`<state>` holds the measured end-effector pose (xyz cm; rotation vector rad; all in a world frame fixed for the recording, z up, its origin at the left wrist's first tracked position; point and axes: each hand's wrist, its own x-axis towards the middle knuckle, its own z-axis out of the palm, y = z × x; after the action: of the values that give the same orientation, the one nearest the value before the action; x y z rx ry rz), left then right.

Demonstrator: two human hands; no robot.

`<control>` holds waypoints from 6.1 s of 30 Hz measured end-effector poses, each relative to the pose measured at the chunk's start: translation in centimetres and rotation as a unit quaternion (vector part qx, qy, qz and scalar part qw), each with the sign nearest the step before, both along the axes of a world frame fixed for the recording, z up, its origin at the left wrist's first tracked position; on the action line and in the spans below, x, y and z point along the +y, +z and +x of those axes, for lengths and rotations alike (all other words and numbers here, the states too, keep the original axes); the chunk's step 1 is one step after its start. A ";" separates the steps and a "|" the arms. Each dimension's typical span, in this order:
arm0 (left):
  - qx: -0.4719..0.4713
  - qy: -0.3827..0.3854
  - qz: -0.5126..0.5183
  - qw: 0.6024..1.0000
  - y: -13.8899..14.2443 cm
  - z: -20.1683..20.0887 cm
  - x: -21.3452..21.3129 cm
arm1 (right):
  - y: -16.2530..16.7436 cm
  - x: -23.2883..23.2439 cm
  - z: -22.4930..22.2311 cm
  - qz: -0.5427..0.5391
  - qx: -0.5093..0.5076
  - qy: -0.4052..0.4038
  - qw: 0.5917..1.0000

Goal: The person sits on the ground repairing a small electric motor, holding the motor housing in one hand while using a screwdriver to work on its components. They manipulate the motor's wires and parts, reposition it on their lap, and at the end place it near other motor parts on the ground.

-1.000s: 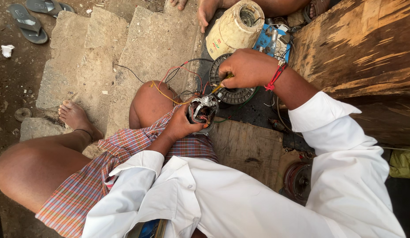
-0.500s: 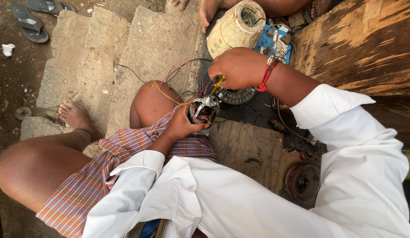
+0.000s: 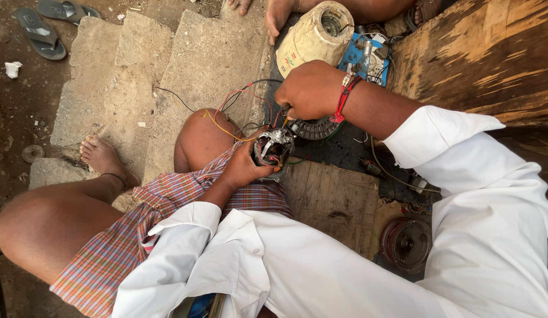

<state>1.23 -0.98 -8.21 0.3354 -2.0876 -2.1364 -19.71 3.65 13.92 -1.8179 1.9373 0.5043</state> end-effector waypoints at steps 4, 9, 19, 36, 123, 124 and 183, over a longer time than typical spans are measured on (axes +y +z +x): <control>0.000 0.000 0.003 1.000 0.0 0.0 0.0 | -0.4 -0.2 0.2 -0.029 -0.025 0.028 0.999; 0.001 0.004 0.019 1.000 0.1 0.0 0.0 | -0.1 0.0 0.8 -0.019 -0.011 0.011 1.000; -0.006 0.011 -0.012 1.000 0.1 -0.1 0.1 | -0.5 0.0 0.8 -0.005 0.016 0.058 0.998; 0.034 0.016 0.081 0.996 -0.3 -0.2 0.1 | 0.8 3.4 1.3 -0.219 0.071 0.248 0.941; 0.073 0.213 0.482 0.847 -0.9 -0.4 -1.3 | -23.6 10.7 15.1 -0.346 -0.575 -0.602 0.432; 0.071 0.210 0.485 0.846 -1.0 -0.4 -1.4 | -23.6 10.8 14.8 -0.327 -0.596 -0.600 0.422; 0.027 0.189 0.492 0.849 -2.5 -0.4 -1.1 | -23.4 20.4 12.6 -0.370 -0.146 -0.541 0.741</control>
<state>0.82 -2.13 -10.72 0.6858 -0.6192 -2.6734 -7.10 24.08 -9.52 -0.6276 2.6574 -0.9857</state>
